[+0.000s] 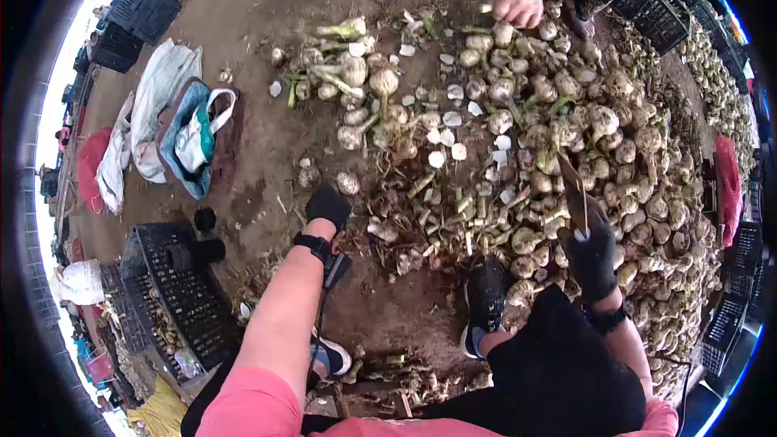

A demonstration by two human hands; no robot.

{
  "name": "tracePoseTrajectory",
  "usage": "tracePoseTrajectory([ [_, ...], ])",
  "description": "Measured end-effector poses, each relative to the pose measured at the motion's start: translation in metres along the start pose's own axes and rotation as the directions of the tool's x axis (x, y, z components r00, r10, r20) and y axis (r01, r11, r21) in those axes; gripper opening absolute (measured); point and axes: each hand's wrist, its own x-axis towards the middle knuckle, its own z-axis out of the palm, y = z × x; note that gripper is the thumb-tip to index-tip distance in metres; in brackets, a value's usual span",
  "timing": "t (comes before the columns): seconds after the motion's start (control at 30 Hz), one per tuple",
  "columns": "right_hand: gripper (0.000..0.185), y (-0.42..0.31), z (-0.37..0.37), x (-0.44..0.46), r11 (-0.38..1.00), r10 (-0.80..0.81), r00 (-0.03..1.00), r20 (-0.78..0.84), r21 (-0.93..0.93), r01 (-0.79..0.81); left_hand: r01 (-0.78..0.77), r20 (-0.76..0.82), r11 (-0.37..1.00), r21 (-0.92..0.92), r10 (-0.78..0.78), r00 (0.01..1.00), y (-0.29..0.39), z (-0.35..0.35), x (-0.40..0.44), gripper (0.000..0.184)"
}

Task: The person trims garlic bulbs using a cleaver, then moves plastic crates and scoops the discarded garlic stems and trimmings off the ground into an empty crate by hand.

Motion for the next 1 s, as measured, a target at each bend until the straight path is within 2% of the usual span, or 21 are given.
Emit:
tracePoseTrajectory([
  [0.03, 0.034, -0.004, 0.008, 0.003, 0.999, -0.033, 0.999, 0.007, 0.032, 0.033, -0.117, -0.104, 0.991, -0.063, 0.111, 0.988, -0.001, 0.003, -0.008, 0.041],
  [0.07, 0.033, -0.014, 0.012, 0.006, 0.993, 0.049, 0.993, 0.103, 0.102, -0.06, -0.243, -0.205, 0.965, -0.101, 0.218, 0.954, -0.001, 0.006, -0.016, 0.041],
  [0.1, 0.033, -0.025, 0.016, 0.008, 0.974, 0.128, 0.971, 0.202, 0.161, -0.162, -0.45, -0.346, 0.884, -0.122, 0.387, 0.854, -0.009, 0.018, -0.02, 0.04],
  [0.17, 0.032, -0.029, 0.032, 0.011, 0.986, -0.058, 0.968, 0.245, 0.163, 0.018, -0.637, -0.293, 0.646, -0.42, 0.568, 0.769, 0.024, -0.006, -0.056, 0.04],
  [0.2, 0.032, -0.035, 0.038, 0.01, 0.977, -0.038, 0.95, 0.309, 0.211, -0.029, -0.526, -0.239, 0.378, -0.762, 0.591, 0.77, 0.019, 0.019, -0.048, 0.044],
  [0.23, 0.031, -0.043, 0.043, 0.01, 0.964, -0.024, 0.93, 0.366, 0.256, -0.076, -0.519, -0.227, 0.368, -0.772, 0.603, 0.765, 0.032, 0.018, -0.067, 0.044],
  [0.27, 0.028, -0.051, 0.048, 0.01, 0.96, -0.096, 0.934, 0.344, 0.279, -0.004, -0.347, -0.172, 0.194, -0.918, 0.593, 0.787, 0.052, 0.005, -0.093, 0.045],
  [0.33, 0.023, -0.06, 0.057, 0.012, 0.95, -0.261, 0.916, 0.303, 0.25, 0.188, -0.15, -0.081, 0.058, -0.987, 0.626, 0.776, 0.075, 0.008, -0.116, 0.045],
  [0.4, 0.022, -0.067, 0.062, 0.01, 0.918, -0.396, 0.876, 0.277, 0.142, 0.37, -0.053, -0.03, 0.015, -0.999, 0.652, 0.757, 0.088, 0.017, -0.128, 0.046],
  [0.5, 0.024, -0.07, 0.059, 0.007, 0.921, -0.384, 0.851, 0.359, 0.079, 0.382, 0.005, 0.017, 0.019, -1.0, 0.676, 0.737, 0.095, 0.031, -0.139, 0.047],
  [0.57, 0.024, -0.07, 0.057, 0.005, 0.915, -0.402, 0.855, 0.327, 0.114, 0.387, 0.013, 0.058, 0.072, -0.997, 0.678, 0.732, 0.097, 0.048, -0.141, 0.048],
  [0.63, 0.025, -0.07, 0.054, 0.005, 0.916, -0.374, 0.841, 0.391, 0.016, 0.4, 0.079, 0.097, 0.058, -0.995, 0.671, 0.735, 0.098, 0.071, -0.137, 0.05],
  [0.67, 0.025, -0.068, 0.051, 0.005, 0.919, -0.369, 0.843, 0.39, 0.018, 0.394, 0.139, -0.006, -0.173, -0.975, 0.647, 0.763, 0.104, 0.074, -0.138, 0.033],
  [0.7, 0.025, -0.066, 0.047, 0.006, 0.917, -0.389, 0.832, 0.394, 0.076, 0.393, 0.144, 0.001, -0.169, -0.975, 0.648, 0.762, 0.103, 0.074, -0.139, 0.033],
  [0.77, 0.026, -0.063, 0.045, 0.002, 0.914, -0.403, 0.823, 0.401, 0.134, 0.382, -0.214, -0.083, 0.094, -0.972, 0.716, 0.693, 0.097, 0.069, -0.141, 0.033],
  [0.83, 0.029, -0.06, 0.043, -0.001, 0.927, -0.375, 0.836, 0.401, 0.186, 0.327, 0.177, 0.095, -0.026, -0.984, 0.762, 0.64, 0.095, 0.083, -0.13, 0.045],
  [0.9, 0.029, -0.062, 0.039, -0.001, 0.929, -0.369, 0.838, 0.402, 0.197, 0.315, -0.181, -0.093, 0.05, -0.982, 0.707, 0.701, 0.099, 0.078, -0.142, 0.033],
  [0.93, 0.03, -0.063, 0.038, 0.0, 0.928, -0.368, 0.839, 0.401, 0.21, 0.307, 0.002, -0.099, -0.143, -0.99, 0.693, 0.714, 0.104, 0.075, -0.141, 0.032],
  [0.97, 0.03, -0.061, 0.039, -0.001, 0.929, -0.367, 0.84, 0.4, 0.211, 0.305, 0.002, -0.097, -0.141, -0.99, 0.693, 0.714, 0.105, 0.063, -0.145, 0.032],
  [1.0, 0.031, -0.059, 0.042, -0.003, 0.933, -0.355, 0.851, 0.387, 0.2, 0.298, -0.043, -0.002, 0.039, -0.998, 0.714, 0.7, 0.107, 0.048, -0.151, 0.033],
])
